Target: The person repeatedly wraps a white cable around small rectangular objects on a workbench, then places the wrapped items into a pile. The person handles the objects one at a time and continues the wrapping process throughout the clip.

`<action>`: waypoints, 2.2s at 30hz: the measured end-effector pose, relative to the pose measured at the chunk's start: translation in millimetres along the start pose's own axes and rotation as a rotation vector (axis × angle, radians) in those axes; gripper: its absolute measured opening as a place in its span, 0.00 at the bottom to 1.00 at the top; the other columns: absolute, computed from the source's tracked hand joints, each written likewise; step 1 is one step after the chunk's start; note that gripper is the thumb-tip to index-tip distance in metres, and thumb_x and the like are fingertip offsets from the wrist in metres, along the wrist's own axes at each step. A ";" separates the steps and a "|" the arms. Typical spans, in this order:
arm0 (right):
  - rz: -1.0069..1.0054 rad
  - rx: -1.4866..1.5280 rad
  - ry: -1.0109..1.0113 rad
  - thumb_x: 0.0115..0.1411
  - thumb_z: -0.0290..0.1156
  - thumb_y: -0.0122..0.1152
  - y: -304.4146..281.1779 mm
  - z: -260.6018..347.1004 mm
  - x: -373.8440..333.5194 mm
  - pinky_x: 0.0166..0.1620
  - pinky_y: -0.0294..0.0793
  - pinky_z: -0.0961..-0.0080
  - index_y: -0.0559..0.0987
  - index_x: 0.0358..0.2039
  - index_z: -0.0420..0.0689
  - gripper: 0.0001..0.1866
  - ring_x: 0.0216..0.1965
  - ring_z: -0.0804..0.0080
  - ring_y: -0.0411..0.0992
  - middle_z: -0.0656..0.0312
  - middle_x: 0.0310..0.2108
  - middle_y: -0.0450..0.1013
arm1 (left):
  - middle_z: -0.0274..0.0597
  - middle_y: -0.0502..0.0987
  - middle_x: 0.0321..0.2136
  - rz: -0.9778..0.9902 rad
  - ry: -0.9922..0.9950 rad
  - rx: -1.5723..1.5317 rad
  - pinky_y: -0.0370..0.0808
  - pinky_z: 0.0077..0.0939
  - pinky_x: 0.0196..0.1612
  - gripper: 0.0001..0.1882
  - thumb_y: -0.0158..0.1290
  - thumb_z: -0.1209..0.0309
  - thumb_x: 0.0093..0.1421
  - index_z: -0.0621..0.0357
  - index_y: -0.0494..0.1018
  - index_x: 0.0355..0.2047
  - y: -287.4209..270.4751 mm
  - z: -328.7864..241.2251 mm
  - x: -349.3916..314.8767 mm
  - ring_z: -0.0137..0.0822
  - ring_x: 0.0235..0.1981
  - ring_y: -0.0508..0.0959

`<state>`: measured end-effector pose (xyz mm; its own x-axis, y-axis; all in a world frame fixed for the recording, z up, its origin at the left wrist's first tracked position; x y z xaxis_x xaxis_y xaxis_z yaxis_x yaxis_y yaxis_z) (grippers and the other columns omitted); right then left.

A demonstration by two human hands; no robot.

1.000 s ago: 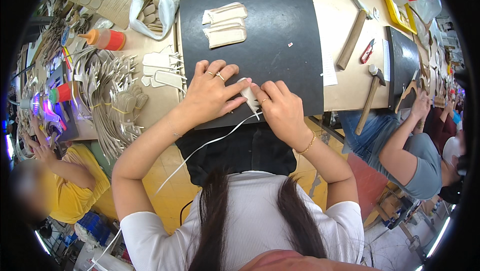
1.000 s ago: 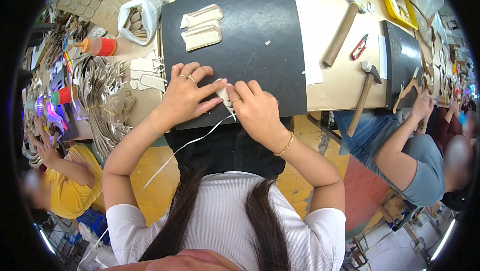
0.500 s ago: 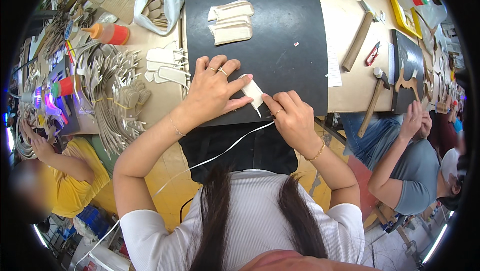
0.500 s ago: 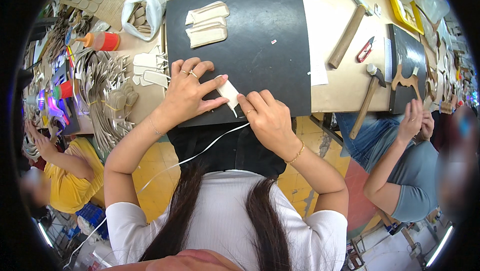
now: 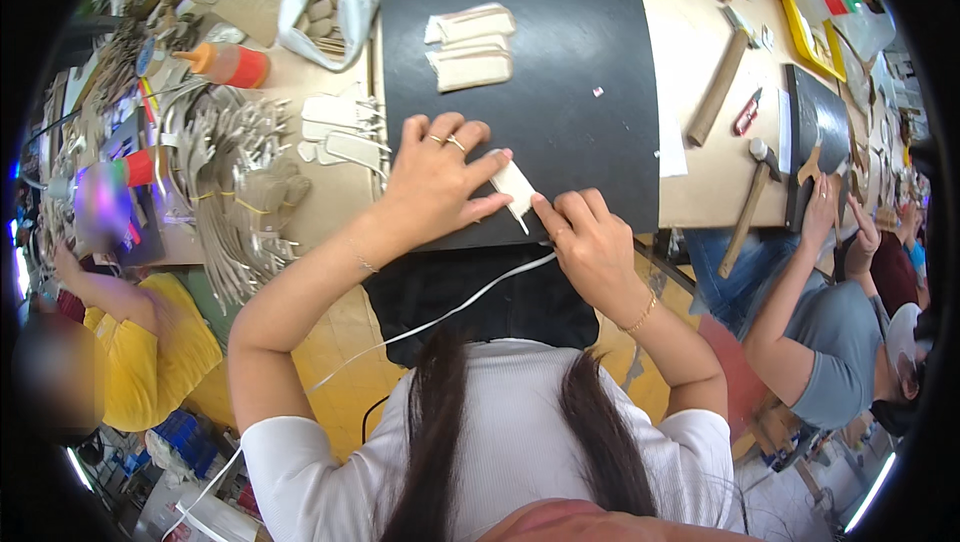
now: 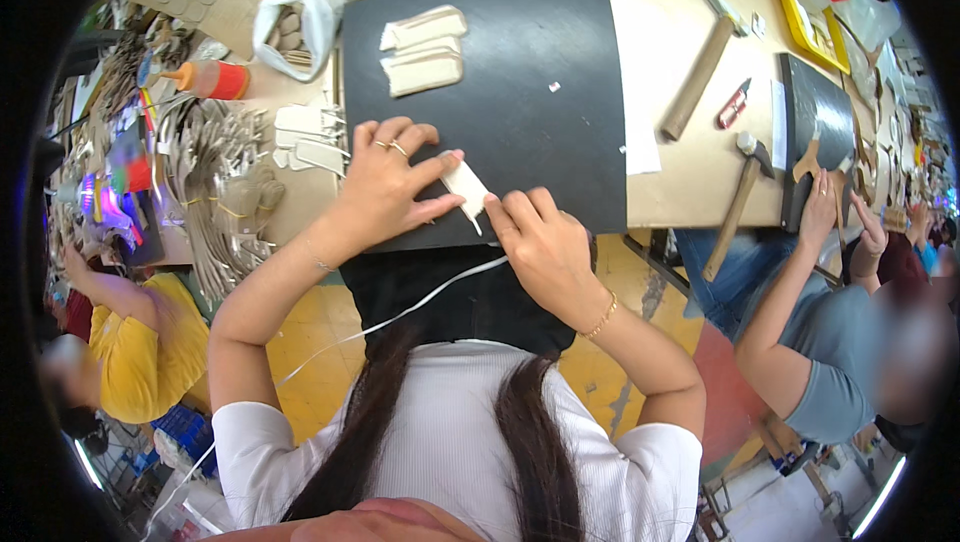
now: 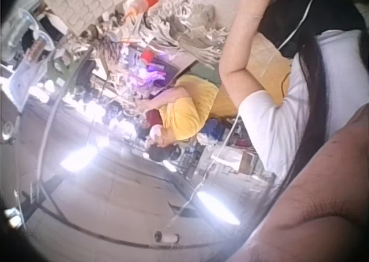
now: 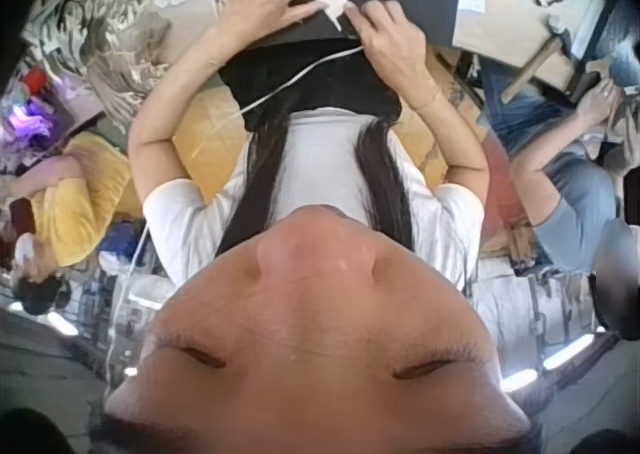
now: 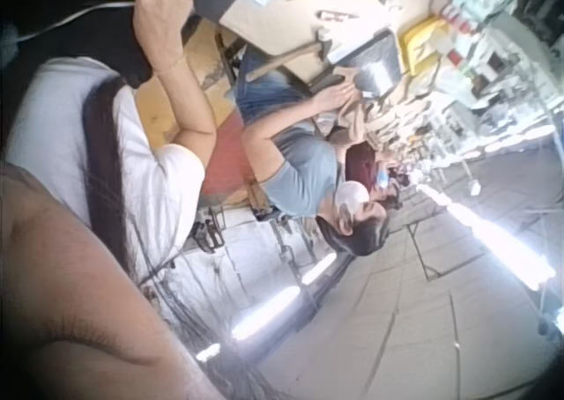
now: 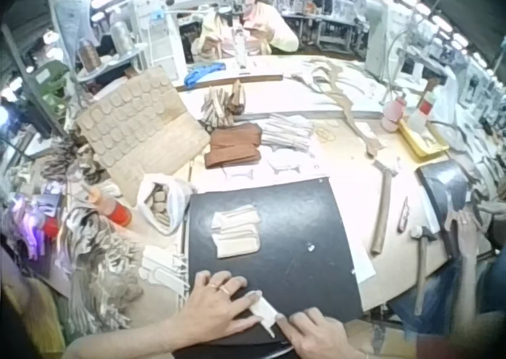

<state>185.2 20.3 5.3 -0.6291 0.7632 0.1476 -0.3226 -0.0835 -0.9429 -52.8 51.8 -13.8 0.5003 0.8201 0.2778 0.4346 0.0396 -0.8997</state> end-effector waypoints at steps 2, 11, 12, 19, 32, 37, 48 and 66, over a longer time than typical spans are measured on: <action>0.054 0.008 0.013 0.48 0.22 0.66 -2.3 2.3 -0.8 0.31 0.77 0.71 0.82 0.51 0.44 0.25 0.37 0.66 0.71 0.64 0.35 0.69 | 0.38 0.74 0.45 0.060 -0.029 -0.038 0.63 0.44 0.50 0.23 0.69 0.55 0.49 0.47 0.81 0.45 -1.7 -2.8 0.5 0.44 0.50 0.72; 0.099 0.062 0.045 0.45 0.19 0.69 -11.3 8.3 7.6 0.36 0.77 0.64 0.83 0.49 0.41 0.26 0.43 0.60 0.73 0.59 0.42 0.70 | 0.46 0.72 0.44 0.092 -0.236 -0.209 0.67 0.42 0.48 0.22 0.67 0.61 0.55 0.57 0.73 0.45 -1.6 -15.8 5.6 0.49 0.47 0.72; 0.088 0.080 0.046 0.47 0.19 0.69 -11.5 8.0 7.0 0.36 0.77 0.64 0.83 0.49 0.42 0.25 0.42 0.60 0.74 0.59 0.42 0.70 | 0.47 0.74 0.43 0.082 -0.266 -0.275 0.69 0.43 0.48 0.20 0.66 0.63 0.56 0.57 0.73 0.44 0.3 -16.1 5.4 0.50 0.46 0.74; -0.029 0.333 0.198 0.59 0.25 0.69 -16.1 2.5 26.4 0.35 0.77 0.65 0.84 0.43 0.41 0.11 0.34 0.57 0.78 0.55 0.37 0.74 | 0.43 0.79 0.28 0.024 -0.574 -0.746 0.77 0.32 0.37 0.15 0.62 0.69 0.61 0.60 0.74 0.46 -16.0 0.3 18.3 0.36 0.30 0.81; 0.153 1.049 0.531 0.65 0.25 0.66 -38.1 28.8 69.6 0.27 0.79 0.81 0.73 0.50 0.35 0.16 0.31 0.75 0.82 0.51 0.51 0.77 | 0.30 0.77 0.25 -0.333 -0.440 -0.360 0.68 0.29 0.42 0.14 0.64 0.71 0.60 0.53 0.78 0.46 -115.1 5.8 19.9 0.27 0.29 0.77; 0.185 1.252 0.580 0.64 0.24 0.65 -34.7 41.8 88.7 0.24 0.81 0.83 0.73 0.48 0.32 0.15 0.30 0.72 0.83 0.53 0.56 0.74 | 0.28 0.78 0.26 -0.341 -0.356 -0.226 0.61 0.29 0.46 0.14 0.65 0.70 0.59 0.51 0.79 0.45 -121.2 -6.7 16.3 0.25 0.28 0.77; 0.187 1.314 0.593 0.66 0.24 0.62 -16.8 40.6 97.3 0.25 0.84 0.80 0.75 0.50 0.29 0.15 0.34 0.70 0.85 0.54 0.37 0.81 | 0.30 0.80 0.26 -0.384 -0.329 -0.207 0.60 0.28 0.46 0.13 0.65 0.72 0.58 0.52 0.79 0.44 -122.4 -9.2 10.5 0.25 0.27 0.78; 0.037 1.391 0.704 0.63 0.24 0.68 -10.7 1.4 63.9 0.20 0.70 0.88 0.74 0.51 0.35 0.18 0.19 0.84 0.73 0.56 0.33 0.80 | 0.50 0.73 0.62 -0.553 -0.759 0.235 0.64 0.43 0.68 0.34 0.68 0.65 0.58 0.57 0.71 0.64 -208.8 -6.6 -115.7 0.48 0.66 0.68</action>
<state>147.5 69.1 25.3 -0.3338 0.8496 -0.4083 -0.9424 -0.3105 0.1244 -196.5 -55.1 144.1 -0.3829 0.7984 0.4647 0.2610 0.5761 -0.7746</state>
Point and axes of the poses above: each hand's wrist, its own x-axis towards the middle knuckle, its own y-axis out of the palm, z = x × y, the point moved 1 cm from there along x, towards the middle knuckle
